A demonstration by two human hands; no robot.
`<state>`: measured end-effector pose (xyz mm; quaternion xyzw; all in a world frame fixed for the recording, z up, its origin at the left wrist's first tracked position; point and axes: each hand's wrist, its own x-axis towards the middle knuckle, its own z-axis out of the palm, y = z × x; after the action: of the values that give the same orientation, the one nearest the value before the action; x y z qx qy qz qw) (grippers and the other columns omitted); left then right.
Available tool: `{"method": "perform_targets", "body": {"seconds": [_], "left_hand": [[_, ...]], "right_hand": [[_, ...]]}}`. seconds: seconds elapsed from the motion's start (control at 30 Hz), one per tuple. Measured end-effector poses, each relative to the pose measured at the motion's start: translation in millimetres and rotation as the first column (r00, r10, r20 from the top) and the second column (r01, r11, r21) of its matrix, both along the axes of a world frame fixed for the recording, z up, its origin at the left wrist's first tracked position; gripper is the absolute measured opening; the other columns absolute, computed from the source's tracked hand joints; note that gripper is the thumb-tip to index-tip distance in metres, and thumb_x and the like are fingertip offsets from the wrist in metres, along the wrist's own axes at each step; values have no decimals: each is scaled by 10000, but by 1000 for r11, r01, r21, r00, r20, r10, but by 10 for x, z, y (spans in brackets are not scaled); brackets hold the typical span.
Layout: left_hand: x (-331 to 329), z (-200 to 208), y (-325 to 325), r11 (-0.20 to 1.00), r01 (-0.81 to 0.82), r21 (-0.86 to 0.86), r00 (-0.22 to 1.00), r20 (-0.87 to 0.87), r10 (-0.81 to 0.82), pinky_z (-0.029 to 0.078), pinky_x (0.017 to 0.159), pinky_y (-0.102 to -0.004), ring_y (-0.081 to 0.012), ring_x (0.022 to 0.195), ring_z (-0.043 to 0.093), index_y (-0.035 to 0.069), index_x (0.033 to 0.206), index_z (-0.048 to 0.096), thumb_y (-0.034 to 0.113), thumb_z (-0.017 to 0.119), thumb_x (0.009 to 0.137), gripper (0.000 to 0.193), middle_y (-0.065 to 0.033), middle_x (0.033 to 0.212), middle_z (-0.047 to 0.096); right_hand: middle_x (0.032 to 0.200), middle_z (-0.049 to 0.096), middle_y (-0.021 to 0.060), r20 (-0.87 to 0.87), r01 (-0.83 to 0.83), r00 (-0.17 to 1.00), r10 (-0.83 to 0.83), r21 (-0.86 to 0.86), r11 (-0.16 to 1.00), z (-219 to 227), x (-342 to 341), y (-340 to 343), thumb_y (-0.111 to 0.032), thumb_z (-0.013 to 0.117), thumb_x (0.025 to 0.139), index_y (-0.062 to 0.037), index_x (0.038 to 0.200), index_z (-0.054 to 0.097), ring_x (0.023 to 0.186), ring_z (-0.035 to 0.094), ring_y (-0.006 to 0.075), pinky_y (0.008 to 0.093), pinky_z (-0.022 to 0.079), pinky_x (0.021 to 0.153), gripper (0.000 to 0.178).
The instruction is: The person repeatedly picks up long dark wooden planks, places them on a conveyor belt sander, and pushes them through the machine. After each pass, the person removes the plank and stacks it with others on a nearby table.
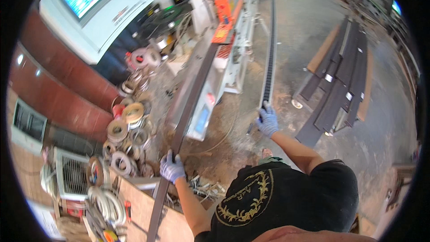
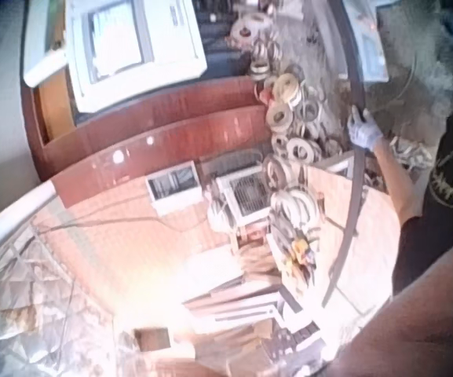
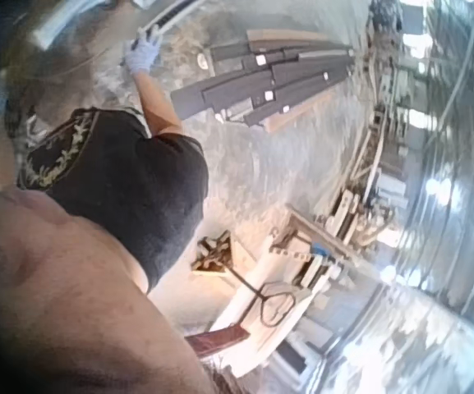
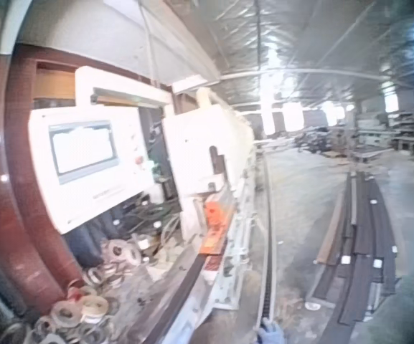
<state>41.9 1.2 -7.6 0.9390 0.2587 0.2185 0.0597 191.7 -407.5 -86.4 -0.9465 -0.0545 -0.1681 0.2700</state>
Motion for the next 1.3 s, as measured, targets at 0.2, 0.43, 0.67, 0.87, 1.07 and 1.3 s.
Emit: {"method": "perform_targets", "body": {"seconds": [0.2, 0.43, 0.67, 0.87, 1.07, 1.3], "left_hand": [[25, 8, -42, 996, -91, -3, 994, -63, 91, 427, 883, -418, -282, 993, 578, 235, 1112, 682, 367, 702, 765, 372, -81, 1117, 610], [28, 36, -61, 994, -104, -22, 992, -79, 102, 421, 893, -414, -283, 1000, 574, 241, 1123, 679, 353, 710, 762, 380, -82, 1127, 606], [80, 8, -60, 995, -100, -26, 991, -91, 97, 417, 901, -430, -282, 1003, 570, 259, 1139, 675, 402, 677, 779, 387, -72, 1142, 602], [98, -44, -13, 996, -77, -42, 995, -61, 74, 404, 929, -411, -267, 1020, 559, 279, 1140, 675, 408, 695, 766, 397, -43, 1140, 603], [97, -40, 0, 996, -86, -32, 992, -90, 83, 410, 924, -419, -283, 1019, 566, 286, 1172, 657, 405, 682, 781, 410, -70, 1154, 599], [113, 65, -64, 995, -90, -43, 989, -123, 84, 417, 912, -428, -311, 1004, 568, 289, 1190, 650, 410, 661, 798, 411, -116, 1138, 597]], "right_hand": [[1448, 335, 184, -69, 23, 997, -25, -20, 1000, 147, -63, 68, -359, 685, 730, -174, 1223, 577, 1297, 319, 458, 529, 339, 1045, 537], [1457, 326, 184, -104, 35, 994, -35, -4, 999, 224, -94, 89, -366, 689, 744, -167, 1215, 588, 1312, 303, 447, 519, 325, 1058, 522], [1464, 312, 171, -87, 22, 996, -23, -9, 1000, 142, -50, 70, -331, 699, 721, -192, 1216, 573, 1313, 293, 454, 531, 336, 1042, 529], [1468, 305, 163, -78, 15, 997, -15, 6, 1000, 152, -63, 64, -328, 701, 736, -181, 1212, 579, 1313, 296, 459, 544, 336, 1037, 513], [1438, 330, 209, -45, 9, 999, -9, 17, 1000, 233, -82, 90, -278, 706, 733, -137, 1173, 589, 1280, 330, 474, 513, 339, 1044, 477], [1436, 336, 203, -56, 18, 998, -18, 11, 1000, 225, -78, 80, -275, 709, 727, -146, 1181, 589, 1279, 333, 474, 515, 341, 1044, 487]]}}
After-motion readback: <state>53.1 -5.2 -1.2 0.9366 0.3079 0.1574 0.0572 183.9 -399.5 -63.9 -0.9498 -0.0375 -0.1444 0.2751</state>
